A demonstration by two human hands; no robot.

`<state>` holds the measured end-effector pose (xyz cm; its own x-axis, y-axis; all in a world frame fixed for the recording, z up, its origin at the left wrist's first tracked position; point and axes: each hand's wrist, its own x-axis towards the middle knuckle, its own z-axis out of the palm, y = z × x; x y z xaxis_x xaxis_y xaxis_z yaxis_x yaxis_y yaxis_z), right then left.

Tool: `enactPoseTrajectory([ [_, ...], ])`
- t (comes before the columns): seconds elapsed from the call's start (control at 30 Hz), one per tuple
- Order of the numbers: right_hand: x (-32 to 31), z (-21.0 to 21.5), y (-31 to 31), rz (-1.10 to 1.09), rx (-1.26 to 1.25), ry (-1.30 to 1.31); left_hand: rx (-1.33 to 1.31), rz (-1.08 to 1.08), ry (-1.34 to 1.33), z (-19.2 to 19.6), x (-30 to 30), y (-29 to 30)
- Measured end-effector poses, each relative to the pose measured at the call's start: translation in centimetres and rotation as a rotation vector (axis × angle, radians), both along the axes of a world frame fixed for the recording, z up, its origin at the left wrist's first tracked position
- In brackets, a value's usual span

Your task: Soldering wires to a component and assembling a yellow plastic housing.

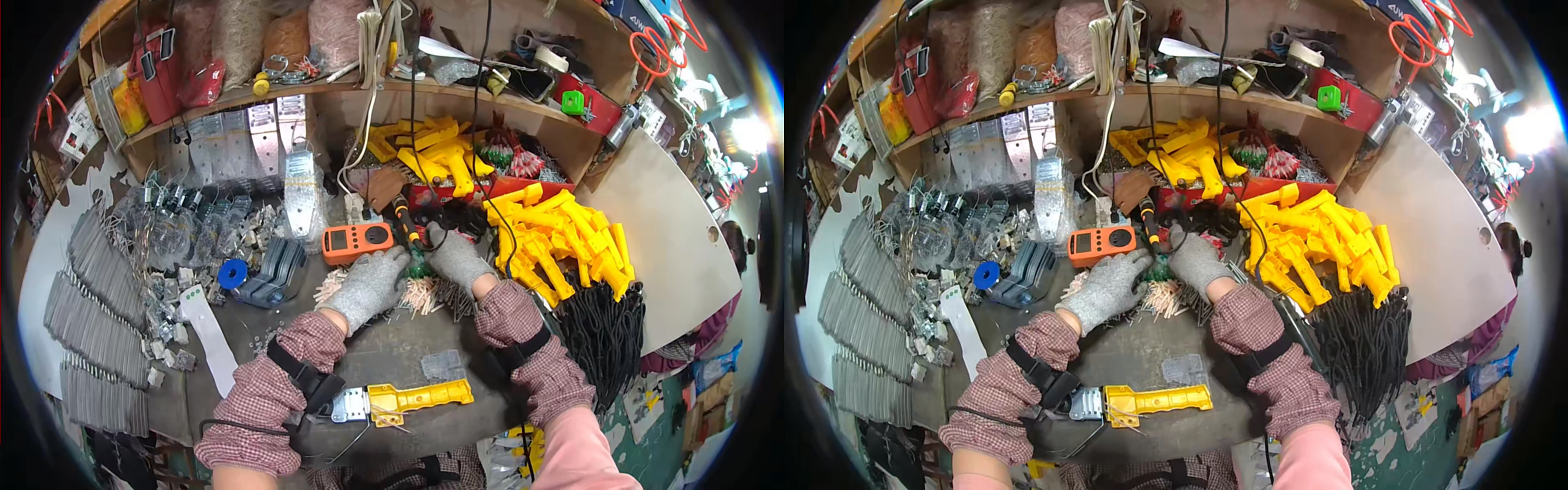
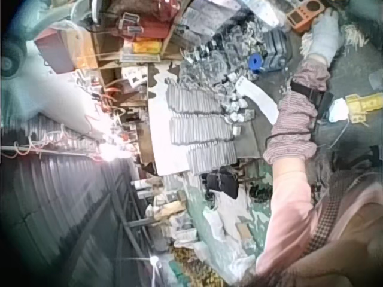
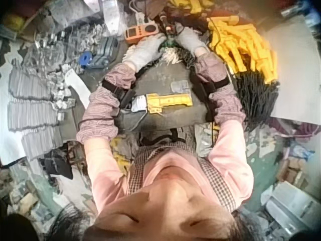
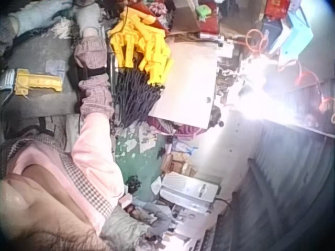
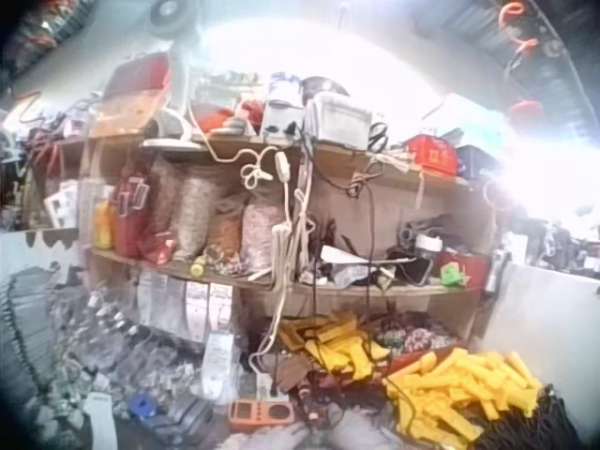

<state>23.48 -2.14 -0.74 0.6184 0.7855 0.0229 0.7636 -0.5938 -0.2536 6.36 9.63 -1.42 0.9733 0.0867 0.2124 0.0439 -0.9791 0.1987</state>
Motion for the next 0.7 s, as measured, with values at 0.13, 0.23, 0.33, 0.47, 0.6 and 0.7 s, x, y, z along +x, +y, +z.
enactPoseTrajectory([
  [0.13,-1.9,1.2,-1.0,0.066,0.027,-0.117,0.012,-0.002,-0.004,-1.5,0.8,0.4],
  [0.23,-4.6,3.0,-4.5,0.020,-0.044,-0.160,0.041,-0.002,-0.001,-1.7,1.4,0.4],
  [0.33,-7.2,3.0,-10.4,0.080,0.199,-0.109,0.039,-0.004,-0.113,0.3,-0.2,-0.4],
  [0.47,-10.7,1.1,-15.7,0.017,0.262,0.217,-0.340,-0.231,0.161,3.9,-8.1,-3.5],
  [0.6,-15.1,2.4,-17.3,-0.049,0.368,0.479,-0.295,-0.499,0.435,3.4,-15.8,-7.0],
  [0.7,-18.8,4.5,-17.8,0.232,0.393,0.790,-0.404,-0.480,0.210,1.3,-17.1,-7.5],
])
